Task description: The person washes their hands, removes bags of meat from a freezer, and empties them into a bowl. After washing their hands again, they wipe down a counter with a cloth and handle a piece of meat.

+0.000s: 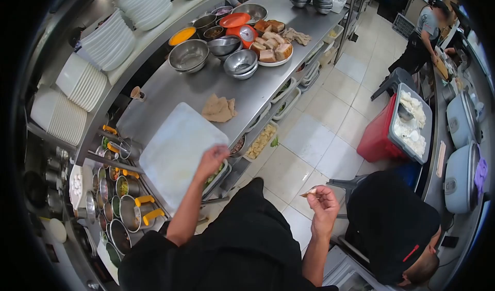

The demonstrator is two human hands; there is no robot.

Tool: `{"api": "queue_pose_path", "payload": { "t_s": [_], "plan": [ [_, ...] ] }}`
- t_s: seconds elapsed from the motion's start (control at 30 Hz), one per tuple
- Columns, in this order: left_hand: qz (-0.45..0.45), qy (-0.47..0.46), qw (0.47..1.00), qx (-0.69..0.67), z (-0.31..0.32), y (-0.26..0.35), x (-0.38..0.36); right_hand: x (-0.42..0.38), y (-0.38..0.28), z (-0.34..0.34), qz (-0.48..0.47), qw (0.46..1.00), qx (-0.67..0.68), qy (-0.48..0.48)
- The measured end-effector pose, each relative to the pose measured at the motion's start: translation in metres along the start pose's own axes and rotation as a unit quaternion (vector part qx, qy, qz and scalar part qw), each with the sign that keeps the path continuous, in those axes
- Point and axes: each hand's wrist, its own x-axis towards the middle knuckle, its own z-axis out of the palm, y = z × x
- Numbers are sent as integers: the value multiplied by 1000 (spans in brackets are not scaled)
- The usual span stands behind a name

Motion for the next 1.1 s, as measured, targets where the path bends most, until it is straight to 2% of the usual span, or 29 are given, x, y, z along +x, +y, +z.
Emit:
{"api": "queue_pose_path", "payload": {
  "t_s": [0.03, 0.1, 0.2, 0.3, 0.37, 0.43, 0.53, 0.6, 0.67, 0.77, 0.9, 1.0, 1.1],
  "plan": [
    [59, 73, 993, 66, -7, 18, 25, 5, 1, 0, 2, 1000, 0, -9],
    [98, 147, 976, 126, -19, 31, 80, 20, -1, 4, 5, 1000, 1, -29],
    [43, 204, 950, 232, -19, 30, 151, 47, -5, 12, 5, 998, 12, -54],
    [-93, 196, 940, 265, 7, 29, 193, 84, -7, 10, 8, 998, 16, -64],
    [38, 284, 888, 359, 39, 8, 204, 112, -13, 13, 14, 999, 4, -42],
    [137, 285, 871, 375, 65, 6, 208, 138, -18, 14, 21, 1000, -3, -22],
    [280, 212, 888, 297, 118, 32, 215, 181, -37, 19, 35, 999, -22, -14],
    [341, 160, 898, 229, 158, 59, 232, 212, -49, 24, 26, 999, -37, -16],
    [295, 45, 951, 78, 188, 98, 256, 238, -60, 27, 4, 999, -51, -19],
    [316, 46, 946, 46, 216, 155, 296, 271, -71, 30, -21, 999, -25, -1],
    [314, 134, 939, 44, 237, 222, 363, 298, -71, 17, -29, 998, -37, 40],
    [305, 177, 934, 62, 266, 230, 423, 321, -66, 3, 0, 997, -17, 75],
    [278, 212, 925, 147, 294, 230, 475, 346, -68, -8, -3, 994, -6, 112]
  ]
}}
